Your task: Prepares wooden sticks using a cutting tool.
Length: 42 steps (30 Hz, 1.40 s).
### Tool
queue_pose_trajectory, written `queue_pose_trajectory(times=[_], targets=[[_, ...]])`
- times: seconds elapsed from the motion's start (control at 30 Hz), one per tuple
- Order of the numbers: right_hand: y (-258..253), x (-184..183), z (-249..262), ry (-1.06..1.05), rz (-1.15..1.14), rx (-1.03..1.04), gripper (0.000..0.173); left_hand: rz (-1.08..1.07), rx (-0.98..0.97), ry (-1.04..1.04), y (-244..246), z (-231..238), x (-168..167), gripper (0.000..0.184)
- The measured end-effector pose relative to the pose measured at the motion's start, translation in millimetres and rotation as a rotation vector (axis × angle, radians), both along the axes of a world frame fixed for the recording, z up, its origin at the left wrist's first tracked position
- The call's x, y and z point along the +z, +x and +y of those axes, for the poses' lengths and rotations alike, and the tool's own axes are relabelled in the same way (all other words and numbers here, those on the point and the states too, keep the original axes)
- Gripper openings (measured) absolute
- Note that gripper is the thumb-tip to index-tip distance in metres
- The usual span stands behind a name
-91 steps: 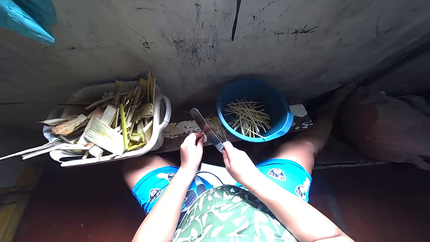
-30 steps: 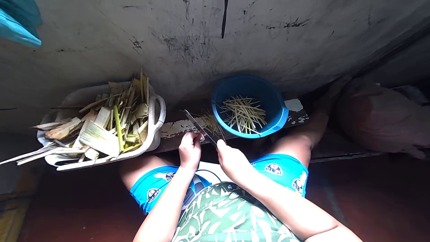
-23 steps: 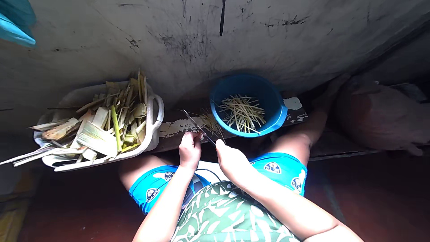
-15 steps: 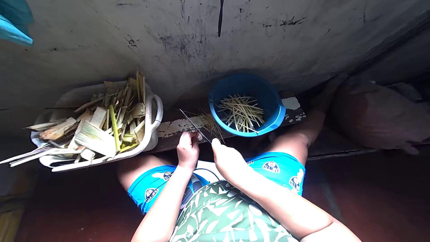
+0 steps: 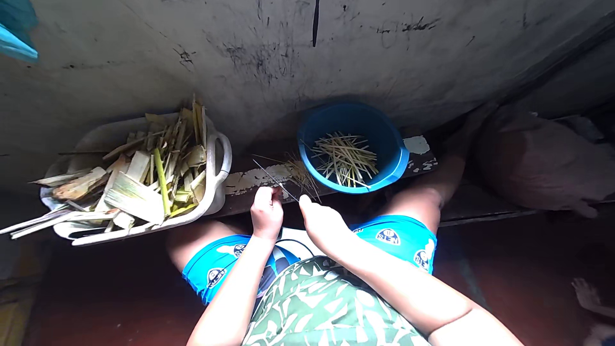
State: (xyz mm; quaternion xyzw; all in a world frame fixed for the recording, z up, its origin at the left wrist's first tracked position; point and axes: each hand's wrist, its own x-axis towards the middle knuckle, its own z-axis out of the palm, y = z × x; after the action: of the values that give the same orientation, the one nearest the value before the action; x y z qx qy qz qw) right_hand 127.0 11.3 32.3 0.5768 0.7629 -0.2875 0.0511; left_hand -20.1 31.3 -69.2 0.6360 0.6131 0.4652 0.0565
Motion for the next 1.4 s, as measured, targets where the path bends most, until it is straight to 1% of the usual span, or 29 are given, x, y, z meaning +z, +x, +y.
queue_pose_trajectory(times=[0.1,0.17,0.23,0.33,0.43,0.5,0.57,0.6,0.63,0.67,0.73,0.77,0.83,0.9,1.0,1.07,1.13,1.2,1.27,1.33,1.37,1.4], targets=[[4,-13,2,-0.046,-0.015,-0.007,0.034,-0.009,-0.018,0.0,2,-1,-1,0.01],[8,-39,3,-0.103,-0.034,-0.026,0.033,-0.028,-0.048,-0.006,2,-4,-2,0.011],[12,-59,5,-0.114,-0.049,-0.031,0.033,-0.038,-0.062,-0.007,2,-1,0,0.012],[11,-66,6,-0.128,-0.051,-0.016,0.035,-0.046,-0.035,-0.046,-1,-2,0,0.011],[10,-65,10,-0.122,-0.039,-0.01,0.034,-0.093,-0.031,-0.082,-4,5,2,0.012],[11,-65,9,-0.121,-0.035,-0.012,0.034,-0.158,-0.036,-0.172,-6,7,6,0.018],[11,-66,8,-0.115,-0.039,-0.011,0.034,-0.235,-0.039,-0.328,-9,9,12,0.04],[11,-67,8,-0.113,-0.043,-0.01,0.034,-0.242,-0.041,-0.371,-10,11,12,0.048],[11,-67,8,-0.114,-0.047,-0.01,0.034,-0.221,-0.049,-0.375,-10,13,11,0.049],[10,-67,8,-0.116,-0.051,-0.01,0.034,-0.182,-0.057,-0.355,-9,14,9,0.04],[10,-65,9,-0.121,-0.059,-0.013,0.034,-0.117,-0.063,-0.292,-5,17,6,0.016],[10,-65,10,-0.121,-0.06,-0.013,0.034,-0.094,-0.066,-0.266,-4,18,6,0.012],[11,-73,13,-0.126,-0.059,-0.018,0.035,-0.067,-0.062,-0.221,-4,17,7,0.01],[16,-91,15,-0.136,-0.051,-0.046,0.036,-0.064,-0.052,-0.122,-6,12,15,0.011],[23,-106,19,-0.159,-0.001,-0.087,0.035,-0.093,-0.06,0.043,-18,12,54,0.01],[31,-116,21,-0.17,0.104,-0.093,0.033,-0.189,-0.063,-0.019,-31,9,77,0.01],[36,-122,26,-0.173,0.287,-0.107,0.031,-0.36,-0.055,-0.163,-42,6,97,0.007],[37,-117,26,-0.16,0.51,-0.13,0.029,-0.548,-0.04,-0.283,-48,3,109,0.002],[35,-106,20,-0.148,0.805,-0.181,0.028,-0.65,-0.038,-0.359,-50,-2,112,0.004],[31,-90,17,-0.189,1.075,-0.243,0.026,-0.712,-0.051,-0.405,-50,-5,110,0.007],[29,-83,16,-0.205,1.17,-0.265,0.028,-0.73,-0.057,-0.422,-50,-5,109,0.007],[27,-77,15,-0.213,1.235,-0.272,0.033,-0.744,-0.067,-0.438,-49,-5,108,0.008]])
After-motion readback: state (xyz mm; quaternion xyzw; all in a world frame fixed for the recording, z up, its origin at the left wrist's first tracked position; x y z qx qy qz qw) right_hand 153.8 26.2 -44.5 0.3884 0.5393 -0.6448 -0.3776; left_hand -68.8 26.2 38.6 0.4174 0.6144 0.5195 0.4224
